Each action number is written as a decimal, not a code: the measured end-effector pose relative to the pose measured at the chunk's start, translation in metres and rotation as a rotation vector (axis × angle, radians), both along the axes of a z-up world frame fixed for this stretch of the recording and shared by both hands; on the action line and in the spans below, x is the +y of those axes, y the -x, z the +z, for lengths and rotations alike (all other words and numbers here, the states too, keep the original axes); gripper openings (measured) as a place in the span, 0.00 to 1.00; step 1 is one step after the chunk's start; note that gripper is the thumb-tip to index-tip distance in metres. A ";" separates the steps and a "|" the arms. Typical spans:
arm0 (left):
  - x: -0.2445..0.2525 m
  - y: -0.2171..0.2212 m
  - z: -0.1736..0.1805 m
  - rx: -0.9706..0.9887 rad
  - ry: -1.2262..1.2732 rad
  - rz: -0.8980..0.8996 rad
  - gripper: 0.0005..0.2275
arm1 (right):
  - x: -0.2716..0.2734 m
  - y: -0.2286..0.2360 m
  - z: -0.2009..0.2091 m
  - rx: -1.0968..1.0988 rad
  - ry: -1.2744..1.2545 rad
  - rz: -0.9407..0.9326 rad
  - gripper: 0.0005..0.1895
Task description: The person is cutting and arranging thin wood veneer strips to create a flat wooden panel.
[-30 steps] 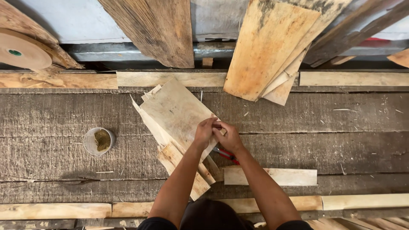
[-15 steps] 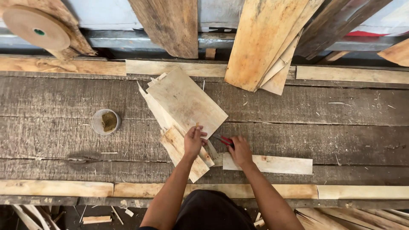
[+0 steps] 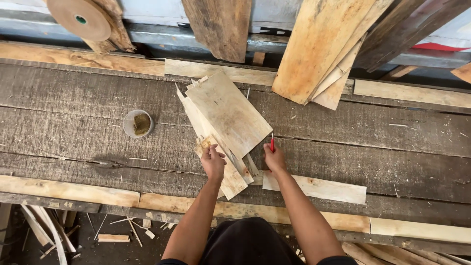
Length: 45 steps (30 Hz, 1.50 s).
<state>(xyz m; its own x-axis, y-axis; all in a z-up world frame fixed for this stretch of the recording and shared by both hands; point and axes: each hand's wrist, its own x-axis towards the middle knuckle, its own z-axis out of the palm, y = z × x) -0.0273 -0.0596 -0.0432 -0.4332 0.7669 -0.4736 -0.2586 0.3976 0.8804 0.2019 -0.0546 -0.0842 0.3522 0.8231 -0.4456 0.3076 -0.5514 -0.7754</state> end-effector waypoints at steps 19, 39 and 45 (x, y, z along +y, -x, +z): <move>0.056 0.111 -0.044 -0.199 -0.113 -0.421 0.18 | 0.000 0.122 -0.003 0.787 -0.030 -0.498 0.08; 0.037 0.205 -0.120 -0.372 0.203 -0.557 0.13 | 0.000 0.140 0.006 -0.718 -0.081 -0.020 0.17; 0.039 0.193 -0.092 -0.397 0.253 -0.552 0.11 | 0.014 0.126 0.013 -0.386 0.185 -0.017 0.26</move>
